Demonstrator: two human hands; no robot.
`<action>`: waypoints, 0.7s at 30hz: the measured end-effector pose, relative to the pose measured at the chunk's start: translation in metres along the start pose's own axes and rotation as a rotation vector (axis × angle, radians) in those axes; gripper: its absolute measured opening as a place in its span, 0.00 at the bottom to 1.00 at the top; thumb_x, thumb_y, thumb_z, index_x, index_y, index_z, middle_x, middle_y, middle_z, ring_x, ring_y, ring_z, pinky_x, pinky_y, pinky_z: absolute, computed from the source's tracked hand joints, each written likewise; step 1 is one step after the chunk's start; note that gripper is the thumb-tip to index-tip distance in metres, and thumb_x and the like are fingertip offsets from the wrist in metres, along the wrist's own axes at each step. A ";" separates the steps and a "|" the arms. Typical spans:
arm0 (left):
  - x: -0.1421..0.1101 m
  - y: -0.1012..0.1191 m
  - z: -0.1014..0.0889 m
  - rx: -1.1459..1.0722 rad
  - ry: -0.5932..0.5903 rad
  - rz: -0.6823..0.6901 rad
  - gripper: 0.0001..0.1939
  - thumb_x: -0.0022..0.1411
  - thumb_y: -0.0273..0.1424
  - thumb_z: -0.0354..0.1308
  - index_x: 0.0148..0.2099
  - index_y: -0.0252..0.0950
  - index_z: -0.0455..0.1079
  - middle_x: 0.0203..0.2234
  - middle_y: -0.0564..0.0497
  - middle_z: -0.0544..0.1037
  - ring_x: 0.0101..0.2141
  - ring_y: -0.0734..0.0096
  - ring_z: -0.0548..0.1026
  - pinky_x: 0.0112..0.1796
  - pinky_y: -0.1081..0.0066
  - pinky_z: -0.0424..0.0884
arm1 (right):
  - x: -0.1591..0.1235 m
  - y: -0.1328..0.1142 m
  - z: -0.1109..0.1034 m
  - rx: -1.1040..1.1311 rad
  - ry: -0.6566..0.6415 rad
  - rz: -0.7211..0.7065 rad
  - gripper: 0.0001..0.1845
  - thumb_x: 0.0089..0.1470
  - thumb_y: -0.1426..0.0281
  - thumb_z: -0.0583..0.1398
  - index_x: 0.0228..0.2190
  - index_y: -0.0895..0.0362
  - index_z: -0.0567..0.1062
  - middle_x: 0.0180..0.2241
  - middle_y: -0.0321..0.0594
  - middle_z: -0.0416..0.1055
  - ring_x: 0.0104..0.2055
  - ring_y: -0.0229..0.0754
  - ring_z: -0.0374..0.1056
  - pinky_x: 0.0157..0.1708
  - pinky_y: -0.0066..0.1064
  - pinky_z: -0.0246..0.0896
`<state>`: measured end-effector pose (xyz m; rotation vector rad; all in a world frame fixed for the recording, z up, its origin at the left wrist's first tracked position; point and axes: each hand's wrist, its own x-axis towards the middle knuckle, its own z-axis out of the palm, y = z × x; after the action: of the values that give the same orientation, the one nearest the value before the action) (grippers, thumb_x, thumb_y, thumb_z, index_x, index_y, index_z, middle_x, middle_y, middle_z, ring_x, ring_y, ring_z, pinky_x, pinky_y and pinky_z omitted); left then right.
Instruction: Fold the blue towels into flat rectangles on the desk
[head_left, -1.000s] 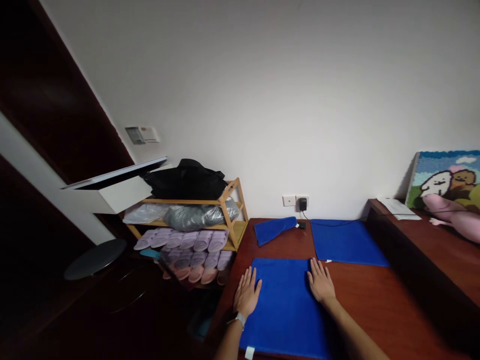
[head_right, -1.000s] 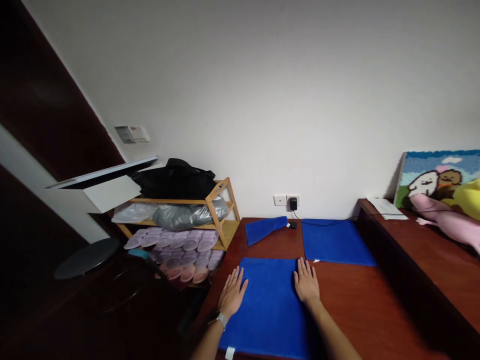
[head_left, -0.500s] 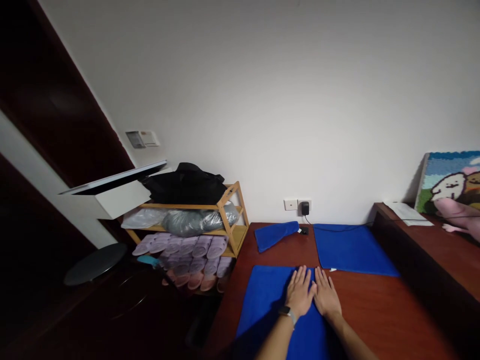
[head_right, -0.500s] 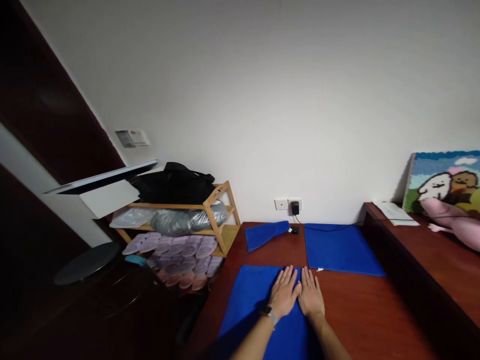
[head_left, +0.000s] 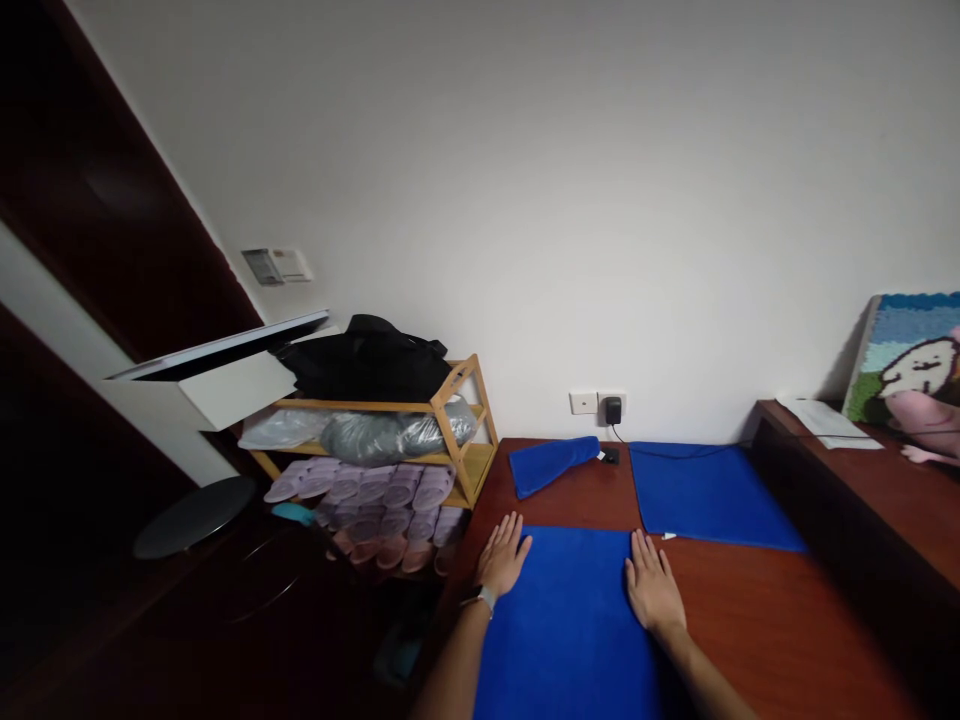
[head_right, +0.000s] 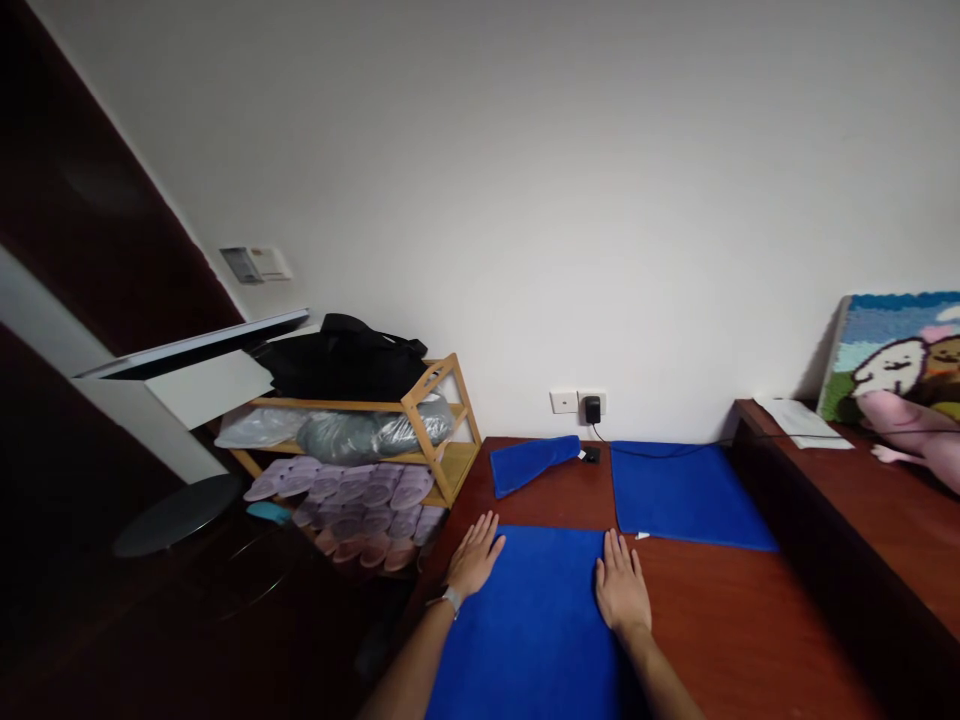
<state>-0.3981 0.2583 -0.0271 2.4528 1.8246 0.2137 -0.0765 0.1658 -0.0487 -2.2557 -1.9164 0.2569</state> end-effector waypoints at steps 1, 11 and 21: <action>0.000 -0.007 0.000 0.001 -0.001 -0.003 0.35 0.75 0.50 0.33 0.75 0.38 0.49 0.72 0.46 0.53 0.71 0.61 0.51 0.68 0.55 0.52 | 0.000 0.000 0.000 0.000 0.001 0.001 0.36 0.67 0.61 0.35 0.71 0.63 0.46 0.73 0.39 0.41 0.75 0.43 0.37 0.72 0.43 0.31; -0.002 0.012 -0.007 0.005 0.087 0.010 0.33 0.76 0.45 0.33 0.75 0.35 0.47 0.72 0.45 0.54 0.71 0.60 0.51 0.69 0.54 0.50 | -0.002 -0.004 -0.009 -0.042 -0.033 0.002 0.36 0.67 0.61 0.34 0.71 0.63 0.44 0.74 0.37 0.38 0.75 0.43 0.35 0.72 0.42 0.31; -0.013 0.199 0.040 -0.159 0.038 0.376 0.31 0.77 0.43 0.30 0.76 0.41 0.42 0.73 0.51 0.52 0.72 0.65 0.49 0.70 0.56 0.49 | -0.002 0.002 -0.005 -0.058 -0.033 -0.081 0.35 0.65 0.66 0.40 0.70 0.63 0.50 0.73 0.42 0.39 0.75 0.48 0.36 0.72 0.46 0.32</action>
<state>-0.2075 0.1893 -0.0392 2.6667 1.2831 0.4119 -0.0737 0.1638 -0.0446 -2.2168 -2.0520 0.2327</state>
